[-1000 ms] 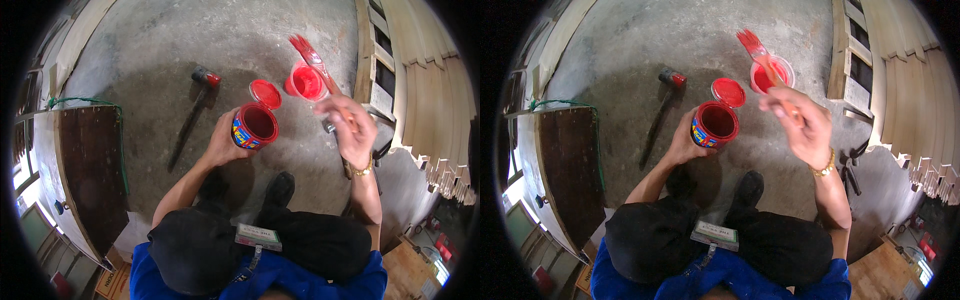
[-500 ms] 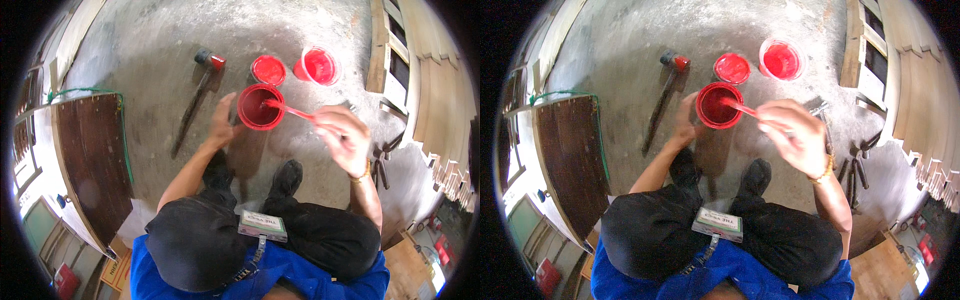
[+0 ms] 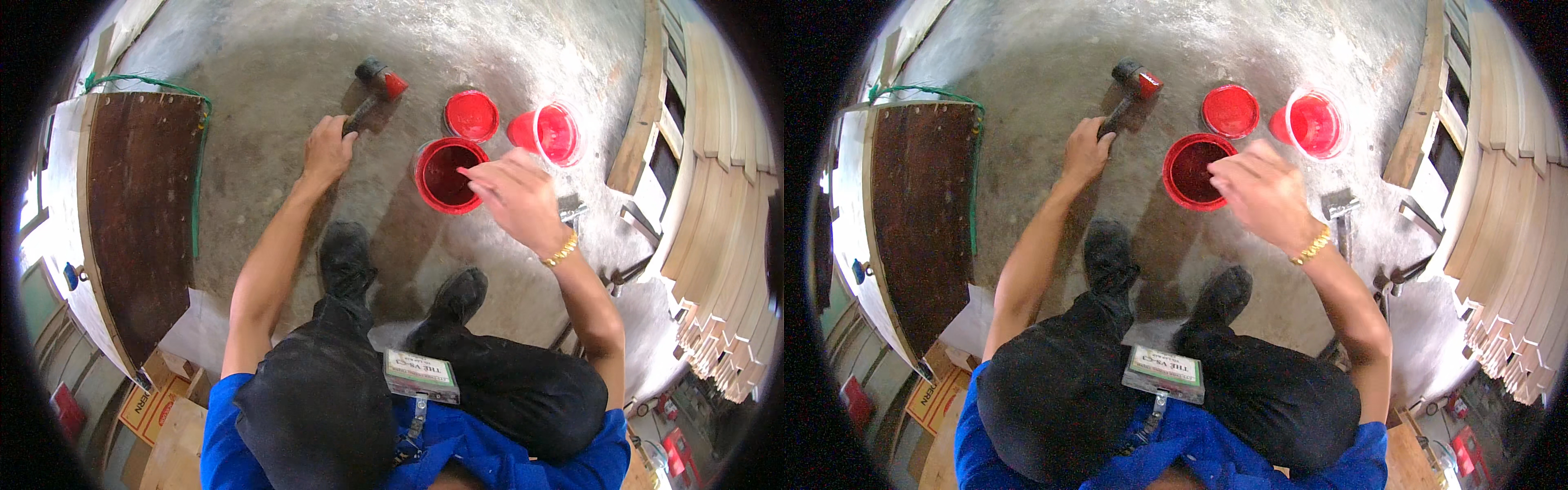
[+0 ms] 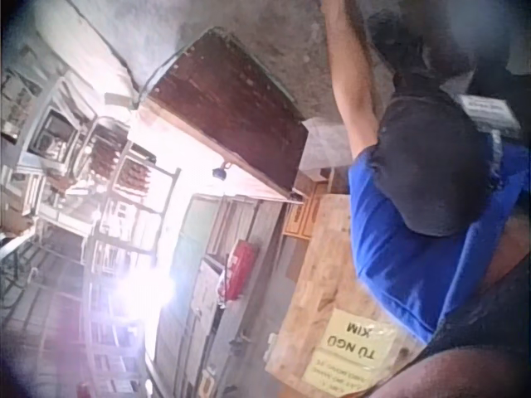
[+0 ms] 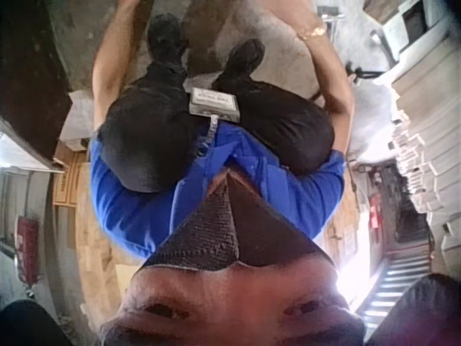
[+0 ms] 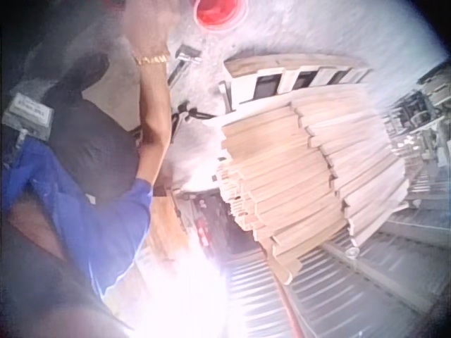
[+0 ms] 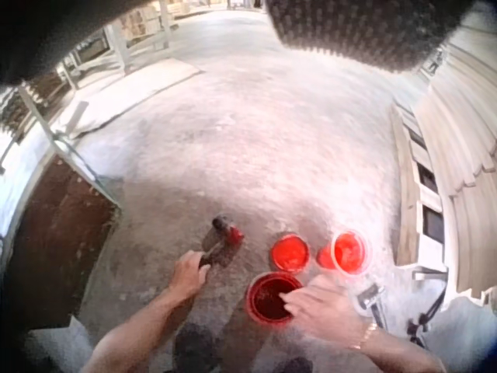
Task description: The person sits on the floor and uses a paintbrush to apply red paint to the head of a hammer. They repeatedly dip the brush into a paint container and coat the hammer head, then place the painted hammer on a nearby wooden surface.
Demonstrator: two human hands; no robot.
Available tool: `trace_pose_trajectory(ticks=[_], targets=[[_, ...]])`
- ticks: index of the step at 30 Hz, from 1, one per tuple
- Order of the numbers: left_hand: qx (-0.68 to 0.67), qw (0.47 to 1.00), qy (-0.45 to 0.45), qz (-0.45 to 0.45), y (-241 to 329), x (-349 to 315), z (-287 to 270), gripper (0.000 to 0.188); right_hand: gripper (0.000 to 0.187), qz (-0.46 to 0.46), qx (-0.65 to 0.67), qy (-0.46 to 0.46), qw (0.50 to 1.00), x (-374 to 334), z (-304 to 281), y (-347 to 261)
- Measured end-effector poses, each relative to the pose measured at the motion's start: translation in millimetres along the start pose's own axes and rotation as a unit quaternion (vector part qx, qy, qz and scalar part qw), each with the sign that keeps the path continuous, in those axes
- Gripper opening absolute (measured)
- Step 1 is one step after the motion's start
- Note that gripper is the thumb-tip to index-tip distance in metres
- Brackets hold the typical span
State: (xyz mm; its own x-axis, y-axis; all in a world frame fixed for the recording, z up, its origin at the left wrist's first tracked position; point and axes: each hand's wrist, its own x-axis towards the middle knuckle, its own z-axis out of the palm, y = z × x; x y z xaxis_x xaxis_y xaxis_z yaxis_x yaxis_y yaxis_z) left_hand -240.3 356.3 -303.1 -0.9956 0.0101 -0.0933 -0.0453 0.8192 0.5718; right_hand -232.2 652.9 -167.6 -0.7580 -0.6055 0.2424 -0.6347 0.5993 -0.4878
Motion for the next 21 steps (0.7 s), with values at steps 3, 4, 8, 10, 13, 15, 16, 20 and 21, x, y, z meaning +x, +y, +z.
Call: trace_pose_trajectory(ticks=[3,4,8,10,13,15,16,20,21], targets=[[-0.063,0.997,-0.037,-0.016,1.2,3.6,-12.5,0.033,0.010,0.041,0.001,0.066,0.997,0.6,-6.1,2.1],[-0.073,0.996,-0.047,-0.024,2.4,1.0,-16.5,0.031,0.013,0.013,-0.003,0.031,0.999,0.1,-4.3,2.4],[-0.136,0.983,-0.094,-0.084,15.5,-12.5,-35.5,0.026,0.015,-0.028,-0.001,-0.013,1.000,2.4,9.4,2.6],[-0.158,0.969,-0.131,-0.138,22.7,-20.9,-46.8,0.024,0.009,-0.028,0.015,-0.013,0.999,-0.2,7.3,4.0],[-0.219,0.941,-0.178,-0.186,33.5,-34.3,-69.8,0.021,0.004,0.073,0.111,0.076,0.988,-14.4,-15.8,12.6],[-0.266,0.924,-0.209,-0.178,44.5,-41.0,-89.3,0.020,0.005,0.255,0.272,0.141,0.917,-31.1,-33.9,18.7],[-0.286,0.917,-0.227,-0.162,50.3,-41.9,-101.3,0.021,0.007,0.356,0.340,0.172,0.854,-39.5,-40.6,22.2],[-0.244,0.900,-0.326,-0.152,85.2,-36.2,-146.1,0.021,0.011,0.348,0.548,0.283,0.706,-64.2,-49.7,31.3],[-0.222,0.898,-0.341,-0.164,95.0,-35.2,-155.0,0.022,0.011,0.349,0.564,0.297,0.686,-67.7,-50.4,30.1]])
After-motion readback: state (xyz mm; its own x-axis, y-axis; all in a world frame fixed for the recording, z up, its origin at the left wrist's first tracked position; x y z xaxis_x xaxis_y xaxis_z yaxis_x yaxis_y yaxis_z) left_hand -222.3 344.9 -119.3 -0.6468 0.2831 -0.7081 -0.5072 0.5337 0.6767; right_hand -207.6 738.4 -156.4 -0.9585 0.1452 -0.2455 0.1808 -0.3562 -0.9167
